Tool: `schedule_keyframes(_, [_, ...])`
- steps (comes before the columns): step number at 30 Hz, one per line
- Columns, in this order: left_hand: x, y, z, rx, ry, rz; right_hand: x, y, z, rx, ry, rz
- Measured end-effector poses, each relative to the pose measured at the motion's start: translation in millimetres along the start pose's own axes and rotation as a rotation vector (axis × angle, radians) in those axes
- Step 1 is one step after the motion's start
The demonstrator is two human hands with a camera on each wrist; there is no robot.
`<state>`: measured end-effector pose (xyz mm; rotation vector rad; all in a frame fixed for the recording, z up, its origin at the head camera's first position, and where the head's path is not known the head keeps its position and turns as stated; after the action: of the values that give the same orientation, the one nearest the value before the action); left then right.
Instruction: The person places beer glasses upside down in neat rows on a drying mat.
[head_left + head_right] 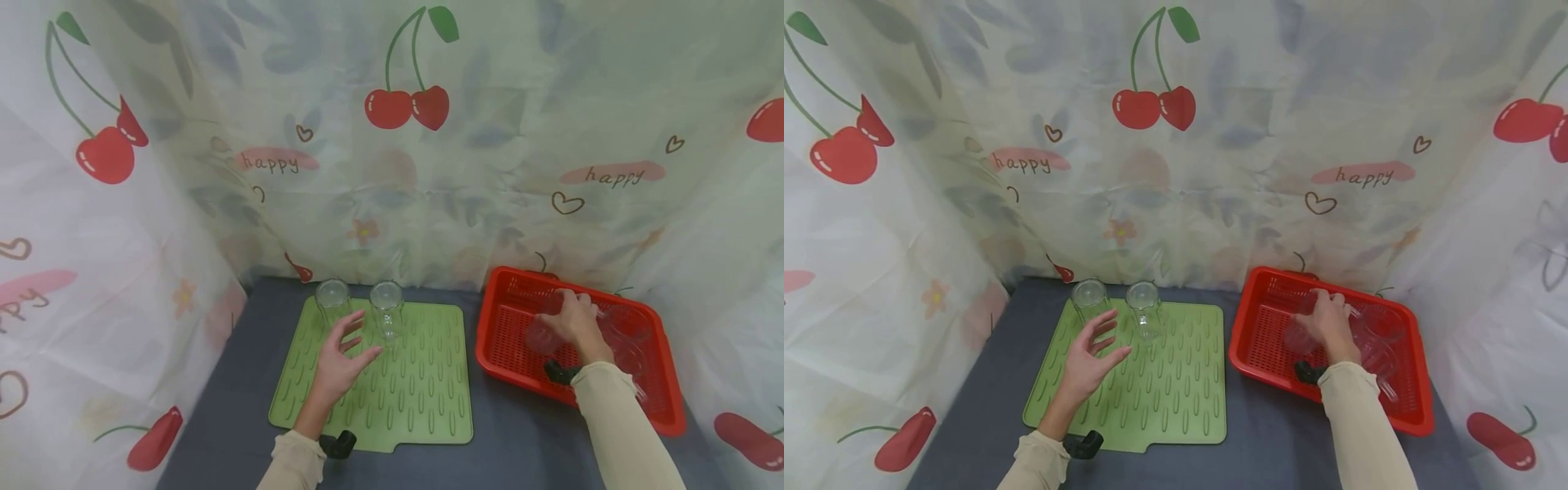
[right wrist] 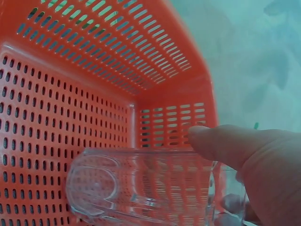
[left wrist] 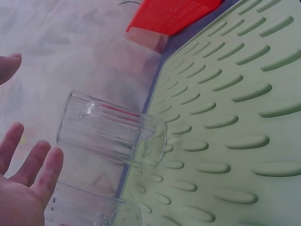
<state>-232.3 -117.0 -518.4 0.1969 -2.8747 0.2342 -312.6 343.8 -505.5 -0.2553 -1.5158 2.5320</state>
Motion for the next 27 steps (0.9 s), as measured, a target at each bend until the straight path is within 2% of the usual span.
schedule_keyframes(9, [-0.5,1.9,-0.7,-0.014,0.019,0.011,-11.4,-6.4,4.6,0.017,0.0,-0.005])
schedule_keyframes(18, [-2.1,4.9,-0.1,-0.035,0.009,0.027,-31.3,-23.3,18.7,0.105,-0.07,-0.06])
schedule_keyframes(27, [-3.9,9.1,2.4,-0.081,-0.01,0.059,-42.6,-32.9,31.3,0.118,-0.132,-0.127])
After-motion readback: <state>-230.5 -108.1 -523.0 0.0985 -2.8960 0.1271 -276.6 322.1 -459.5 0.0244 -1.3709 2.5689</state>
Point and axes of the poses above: each hand's wrist, its own x-axis towards the middle knuckle, its own y-axis out of the palm, z = x × y, the point moved 6 cm from there along x, towards the middle knuckle, and after that the axes turned 8 degrees about -z, right-handed, at the moved point
